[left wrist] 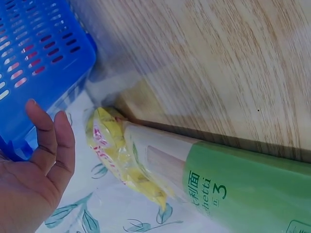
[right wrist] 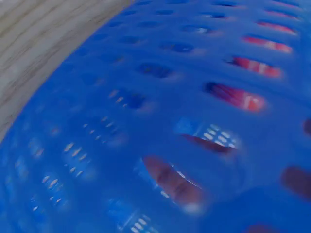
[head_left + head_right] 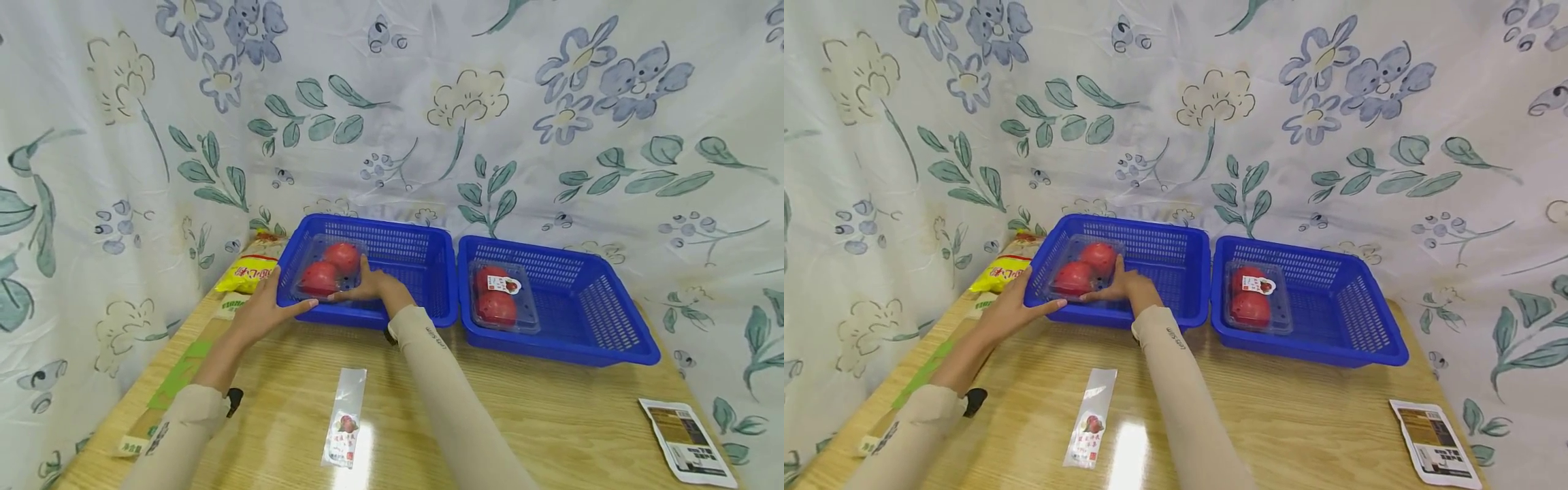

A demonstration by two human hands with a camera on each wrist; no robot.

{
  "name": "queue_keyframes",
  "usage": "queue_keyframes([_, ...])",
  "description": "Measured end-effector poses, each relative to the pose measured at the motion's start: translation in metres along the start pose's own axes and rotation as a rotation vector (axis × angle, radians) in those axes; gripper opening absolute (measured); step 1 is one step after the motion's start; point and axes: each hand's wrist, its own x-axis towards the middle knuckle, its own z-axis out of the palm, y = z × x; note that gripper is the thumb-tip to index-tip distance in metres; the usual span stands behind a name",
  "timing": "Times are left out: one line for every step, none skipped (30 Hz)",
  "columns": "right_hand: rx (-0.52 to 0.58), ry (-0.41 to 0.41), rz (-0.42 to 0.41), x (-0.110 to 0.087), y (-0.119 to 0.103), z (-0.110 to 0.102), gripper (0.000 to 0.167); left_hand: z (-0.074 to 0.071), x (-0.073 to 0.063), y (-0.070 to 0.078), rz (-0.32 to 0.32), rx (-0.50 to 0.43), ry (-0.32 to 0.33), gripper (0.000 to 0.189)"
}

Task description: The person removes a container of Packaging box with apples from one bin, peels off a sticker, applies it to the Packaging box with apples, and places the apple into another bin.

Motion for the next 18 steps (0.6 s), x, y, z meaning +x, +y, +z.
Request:
queue_keyframes([0.019, -0.009, -0.011, 0.001, 0.000, -0.002, 0.127, 0.000, 0.000, 0.001, -0.003, 0.002, -0.002, 0.121])
queue_keyframes([0.038, -0.016, -0.021, 0.002, 0.000, -0.004, 0.128, -0.001, 0.001, 0.001, -0.002, 0.002, -0.002, 0.122])
queue_keyframes([0.054, -0.018, -0.030, 0.003, 0.001, -0.006, 0.128, -0.001, 0.002, 0.002, -0.002, 0.003, 0.000, 0.122])
queue_keyframes([0.067, -0.023, -0.038, 0.003, 0.002, -0.007, 0.128, -0.001, 0.002, 0.002, -0.001, 0.005, 0.002, 0.122])
queue_keyframes([0.078, -0.023, -0.038, 0.004, 0.002, -0.007, 0.128, 0.000, 0.002, 0.001, -0.001, 0.006, 0.004, 0.122])
queue_keyframes([0.088, -0.020, -0.037, 0.005, 0.003, -0.008, 0.129, 0.000, 0.002, 0.002, -0.001, 0.008, 0.006, 0.122])
queue_keyframes([0.096, -0.015, -0.035, 0.006, 0.004, -0.008, 0.128, 0.001, 0.002, 0.002, 0.000, 0.009, 0.008, 0.123])
queue_keyframes([0.103, -0.011, -0.034, 0.007, 0.005, -0.009, 0.128, 0.001, 0.003, 0.002, 0.002, 0.006, 0.011, 0.123])
queue_keyframes([0.111, -0.008, -0.035, 0.007, 0.006, -0.009, 0.128, 0.001, 0.003, 0.003, 0.001, 0.006, 0.011, 0.123])
queue_keyframes([0.113, -0.003, -0.036, 0.008, 0.006, -0.009, 0.128, 0.002, 0.003, 0.004, 0.002, 0.006, 0.011, 0.122])
queue_keyframes([0.121, 0.004, -0.043, 0.008, 0.007, -0.008, 0.128, 0.002, 0.003, 0.004, 0.001, 0.004, 0.010, 0.122])
queue_keyframes([0.133, 0.010, -0.057, 0.008, 0.007, -0.007, 0.128, 0.002, 0.002, 0.005, -0.002, 0.004, 0.009, 0.122])
queue_keyframes([0.146, 0.015, -0.076, 0.009, 0.007, -0.005, 0.128, 0.002, 0.001, 0.005, -0.005, 0.004, 0.010, 0.122])
queue_keyframes([0.161, 0.019, -0.096, 0.009, 0.007, -0.003, 0.128, 0.001, 0.001, 0.005, -0.009, 0.006, 0.009, 0.122])
queue_keyframes([0.181, 0.020, -0.115, 0.010, 0.007, -0.001, 0.128, 0.001, 0.000, 0.005, -0.012, 0.008, 0.009, 0.122])
queue_keyframes([0.197, 0.022, -0.133, 0.011, 0.007, 0.001, 0.128, 0.001, 0.000, 0.005, -0.014, 0.009, 0.008, 0.122])
queue_keyframes([0.222, 0.023, -0.149, 0.012, 0.007, 0.004, 0.127, 0.000, -0.001, 0.005, -0.015, 0.010, 0.009, 0.122])
queue_keyframes([0.241, 0.028, -0.162, 0.012, 0.007, 0.006, 0.127, 0.000, -0.001, 0.004, -0.015, 0.012, 0.009, 0.122])
